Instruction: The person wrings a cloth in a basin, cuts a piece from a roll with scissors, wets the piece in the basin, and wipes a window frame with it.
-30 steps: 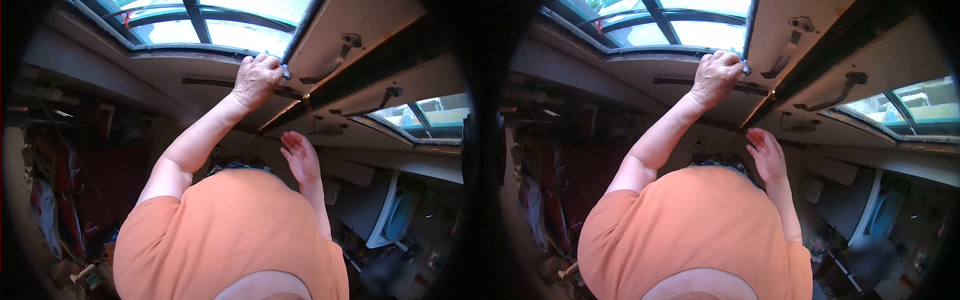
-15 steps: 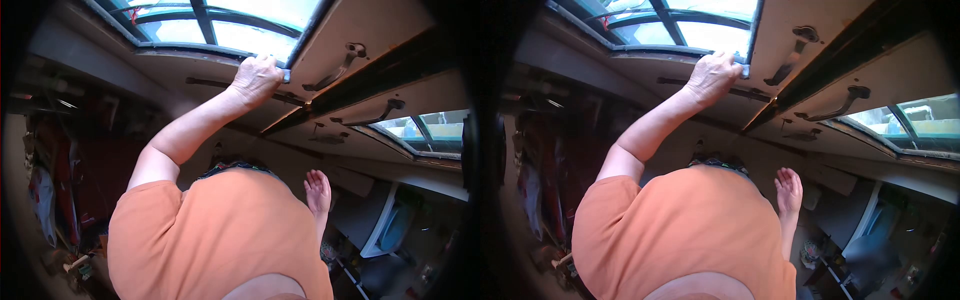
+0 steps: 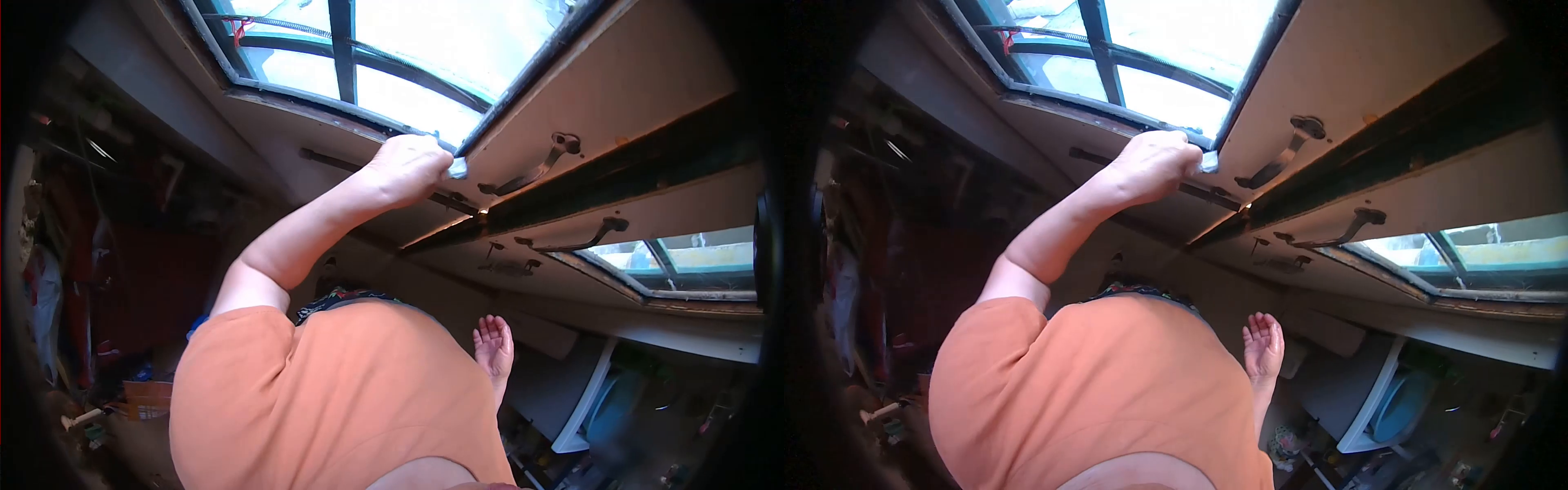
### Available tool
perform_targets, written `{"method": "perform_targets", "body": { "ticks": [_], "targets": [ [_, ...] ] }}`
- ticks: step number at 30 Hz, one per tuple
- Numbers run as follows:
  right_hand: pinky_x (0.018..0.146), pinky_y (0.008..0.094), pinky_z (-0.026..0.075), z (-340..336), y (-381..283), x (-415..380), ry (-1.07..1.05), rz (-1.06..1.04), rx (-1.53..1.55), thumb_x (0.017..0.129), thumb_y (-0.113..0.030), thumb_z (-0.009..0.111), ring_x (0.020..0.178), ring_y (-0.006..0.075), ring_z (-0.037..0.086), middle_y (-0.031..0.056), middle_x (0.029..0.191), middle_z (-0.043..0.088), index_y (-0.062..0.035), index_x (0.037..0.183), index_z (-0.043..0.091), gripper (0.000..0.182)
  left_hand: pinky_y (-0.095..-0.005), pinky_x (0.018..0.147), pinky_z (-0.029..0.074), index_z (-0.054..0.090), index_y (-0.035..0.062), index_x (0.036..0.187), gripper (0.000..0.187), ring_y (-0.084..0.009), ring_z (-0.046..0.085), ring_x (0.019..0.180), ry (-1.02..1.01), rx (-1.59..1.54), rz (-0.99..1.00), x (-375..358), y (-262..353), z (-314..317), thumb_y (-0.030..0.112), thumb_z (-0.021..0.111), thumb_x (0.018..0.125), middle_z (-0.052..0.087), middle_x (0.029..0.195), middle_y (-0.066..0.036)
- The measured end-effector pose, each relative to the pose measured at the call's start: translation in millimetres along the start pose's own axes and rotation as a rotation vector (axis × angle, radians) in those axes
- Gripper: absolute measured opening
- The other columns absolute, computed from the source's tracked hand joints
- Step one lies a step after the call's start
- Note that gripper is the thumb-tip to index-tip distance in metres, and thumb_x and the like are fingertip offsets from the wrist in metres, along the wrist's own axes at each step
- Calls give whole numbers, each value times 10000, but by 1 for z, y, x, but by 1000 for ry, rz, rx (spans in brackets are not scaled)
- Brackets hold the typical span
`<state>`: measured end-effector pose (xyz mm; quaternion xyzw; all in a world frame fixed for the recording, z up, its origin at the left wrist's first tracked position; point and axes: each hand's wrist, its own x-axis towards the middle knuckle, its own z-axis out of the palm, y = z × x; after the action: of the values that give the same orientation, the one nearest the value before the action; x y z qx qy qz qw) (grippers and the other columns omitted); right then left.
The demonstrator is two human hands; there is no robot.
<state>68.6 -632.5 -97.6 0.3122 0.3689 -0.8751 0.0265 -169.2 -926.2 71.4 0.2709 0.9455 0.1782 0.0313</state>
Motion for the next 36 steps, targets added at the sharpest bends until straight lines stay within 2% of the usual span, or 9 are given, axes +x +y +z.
{"method": "perform_targets", "body": {
  "ticks": [4, 10, 11, 22, 23, 26, 28, 33, 36],
  "targets": [
    [840, 385, 419, -7, -2, -1, 34, 21, -13, 894, -254, 494, 1011, 225, 530, 52, 1041, 591, -102, 1017, 574, 212, -373, 598, 473, 610, 54, 880, 161, -292, 570, 701, 879, -382, 160, 5, 8, -14, 17, 541, 740, 573, 716, -140],
    [843, 384, 420, 12, -5, -10, 41, 5, -73, 889, -249, 501, 1009, 223, 533, 51, 1033, 597, -106, 1006, 578, 200, -337, 512, 471, 594, 65, 943, 227, -255, 577, 620, 1091, -457, 342, 39, 24, 2, -8, 574, 729, 580, 709, -97],
    [843, 384, 421, 12, -3, -13, 49, 11, -75, 889, -250, 501, 1009, 223, 534, 52, 1032, 598, -104, 1007, 578, 202, -328, 590, 472, 601, 53, 1062, 370, -271, 573, 672, 1030, -569, 321, 38, 22, 9, -66, 543, 716, 595, 751, -124],
    [826, 381, 436, 26, 13, -22, 32, 33, -115, 887, -250, 509, 1003, 229, 541, 64, 1031, 599, -101, 1026, 576, 215, -350, 641, 490, 610, 70, 982, 270, -288, 593, 764, 496, -410, 73, 10, -17, 63, -16, 528, 740, 605, 831, -144],
    [831, 377, 437, 29, 12, -22, 6, 32, -115, 887, -245, 509, 1007, 227, 538, 64, 1039, 592, -97, 1025, 574, 212, -336, 626, 482, 612, 74, 981, 262, -234, 599, 707, 630, -506, 146, 10, -22, 65, -2, 535, 742, 610, 776, -111],
    [837, 376, 435, 33, 14, -22, 10, 17, -99, 890, -249, 504, 1010, 225, 535, 64, 1044, 587, -92, 1028, 568, 219, -247, 496, 452, 628, 54, 904, 123, -86, 552, 589, 75, -1701, -132, -9, -32, 55, 88, 525, 846, 623, 741, -45],
    [840, 377, 434, 30, 18, -20, 13, 29, -91, 893, -250, 498, 1007, 225, 535, 65, 1046, 585, -90, 1030, 565, 221, -170, 457, 461, 565, 21, 1036, 199, -51, 574, 624, -19, -2029, -9, -24, -42, 53, 68, 558, 842, 609, 782, -27],
    [837, 365, 436, 31, 24, -17, -18, 48, -86, 893, -253, 498, 1009, 223, 532, 63, 1043, 584, -84, 1030, 561, 227, -202, 458, 503, 507, 86, 1152, 329, -97, 611, 649, 8, -2223, 18, -36, -49, 58, 47, 559, 830, 618, 859, -60],
    [831, 360, 437, 32, 23, -13, -44, 46, -85, 892, -246, 502, 998, 219, 538, 63, 1033, 586, -81, 1029, 559, 222, -220, 459, 514, 526, 114, 1137, 314, -117, 629, 681, 173, -2051, -85, -45, -52, 44, 50, 559, 832, 621, 862, -53]
  ]
}}
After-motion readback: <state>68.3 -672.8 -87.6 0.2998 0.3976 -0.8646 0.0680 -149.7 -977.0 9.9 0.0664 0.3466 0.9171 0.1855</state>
